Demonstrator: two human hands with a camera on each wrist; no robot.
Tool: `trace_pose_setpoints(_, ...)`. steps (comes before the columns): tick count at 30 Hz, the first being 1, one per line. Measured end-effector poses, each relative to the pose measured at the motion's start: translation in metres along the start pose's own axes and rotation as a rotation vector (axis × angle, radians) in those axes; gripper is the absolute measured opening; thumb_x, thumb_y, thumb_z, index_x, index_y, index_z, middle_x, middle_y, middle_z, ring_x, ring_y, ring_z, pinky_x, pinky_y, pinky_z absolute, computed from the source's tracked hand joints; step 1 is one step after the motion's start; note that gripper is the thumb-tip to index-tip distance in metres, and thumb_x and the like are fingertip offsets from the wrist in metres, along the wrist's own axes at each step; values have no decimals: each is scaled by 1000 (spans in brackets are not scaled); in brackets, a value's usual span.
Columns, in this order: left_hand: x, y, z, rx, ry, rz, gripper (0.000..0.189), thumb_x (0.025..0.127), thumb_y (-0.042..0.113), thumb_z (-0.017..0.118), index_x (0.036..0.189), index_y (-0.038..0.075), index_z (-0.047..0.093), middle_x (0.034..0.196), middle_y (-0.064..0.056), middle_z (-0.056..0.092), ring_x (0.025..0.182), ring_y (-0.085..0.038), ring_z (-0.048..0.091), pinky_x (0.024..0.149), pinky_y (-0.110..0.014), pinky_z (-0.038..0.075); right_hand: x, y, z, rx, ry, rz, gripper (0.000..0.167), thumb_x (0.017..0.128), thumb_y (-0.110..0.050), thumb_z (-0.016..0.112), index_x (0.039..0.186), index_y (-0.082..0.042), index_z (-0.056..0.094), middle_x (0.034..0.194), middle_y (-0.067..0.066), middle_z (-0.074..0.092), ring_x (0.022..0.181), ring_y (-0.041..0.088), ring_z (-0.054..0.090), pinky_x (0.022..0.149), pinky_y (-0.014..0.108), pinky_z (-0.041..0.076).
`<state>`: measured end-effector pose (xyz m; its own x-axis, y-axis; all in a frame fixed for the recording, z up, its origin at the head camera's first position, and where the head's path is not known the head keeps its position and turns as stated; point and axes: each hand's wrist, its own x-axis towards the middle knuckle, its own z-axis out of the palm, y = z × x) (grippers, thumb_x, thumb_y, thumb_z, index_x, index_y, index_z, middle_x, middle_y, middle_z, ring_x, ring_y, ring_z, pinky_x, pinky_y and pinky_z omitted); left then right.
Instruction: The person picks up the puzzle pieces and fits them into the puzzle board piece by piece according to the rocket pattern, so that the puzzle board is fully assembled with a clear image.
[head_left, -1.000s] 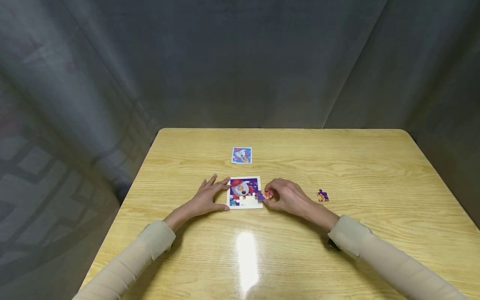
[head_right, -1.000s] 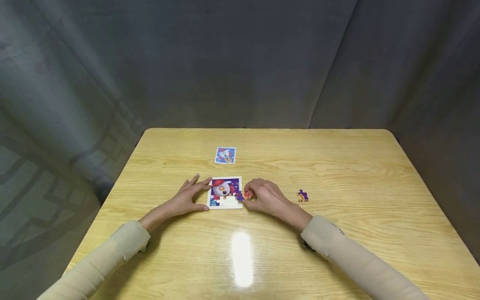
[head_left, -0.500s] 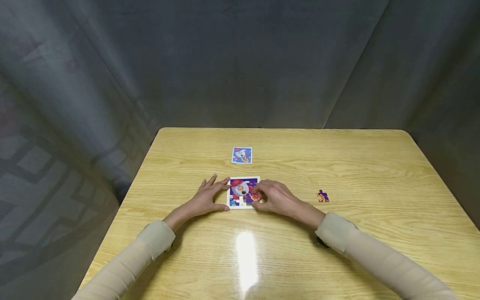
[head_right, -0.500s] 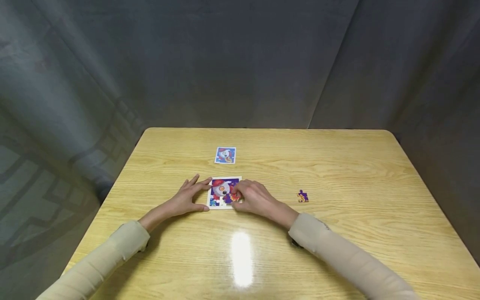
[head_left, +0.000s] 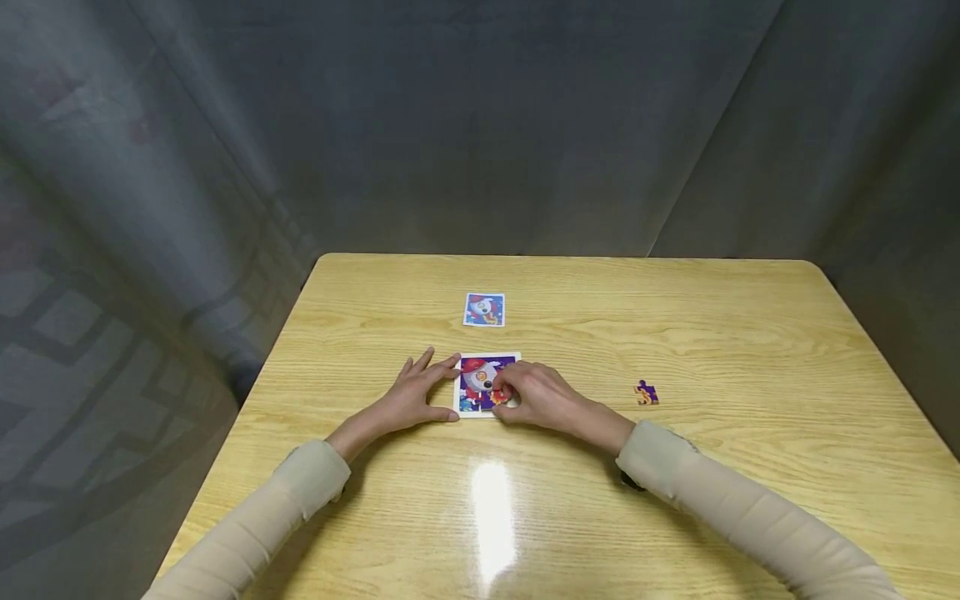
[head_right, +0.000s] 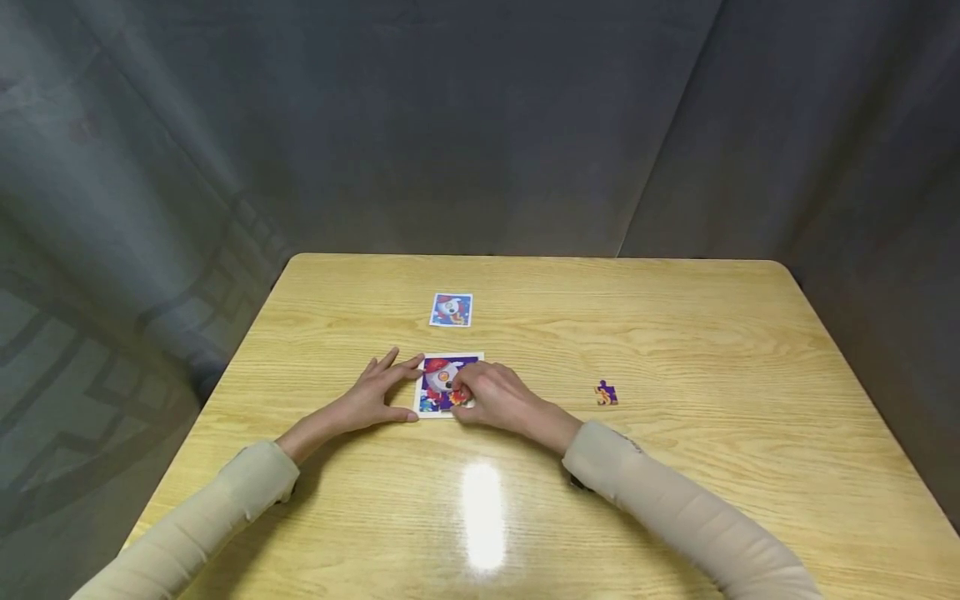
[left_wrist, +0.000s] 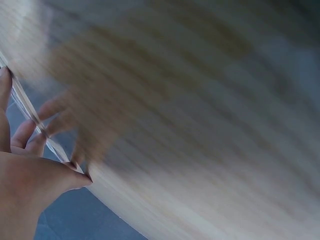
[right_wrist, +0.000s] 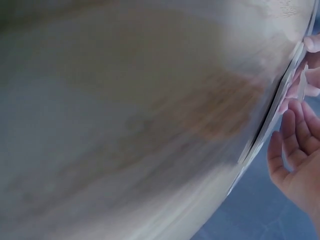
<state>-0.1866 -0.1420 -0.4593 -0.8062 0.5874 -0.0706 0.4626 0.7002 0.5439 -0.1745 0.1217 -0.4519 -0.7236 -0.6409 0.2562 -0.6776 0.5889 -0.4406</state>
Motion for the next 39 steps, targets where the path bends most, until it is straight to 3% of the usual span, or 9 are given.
trace_pose_setpoints(20, 1, 1, 0, -1, 2, -2, 68, 78, 41, 77, 136, 12, 53, 157, -4, 29, 145, -39, 6, 114, -62, 0, 5, 2, 4, -26, -60, 13, 30, 79, -31, 76, 100, -9, 70, 85, -3, 62, 70, 8, 50, 60, 21, 44)
trace_pose_setpoints(39, 1, -1, 1, 3, -6, -15, 69, 78, 42, 77, 137, 14, 53, 157, -2, 28, 146, -38, 6, 114, -60, 0, 4, 3, 1, 0, -36, 10, 22, 81, -26, 75, 97, -12, 71, 81, -4, 60, 69, 6, 49, 62, 22, 45)
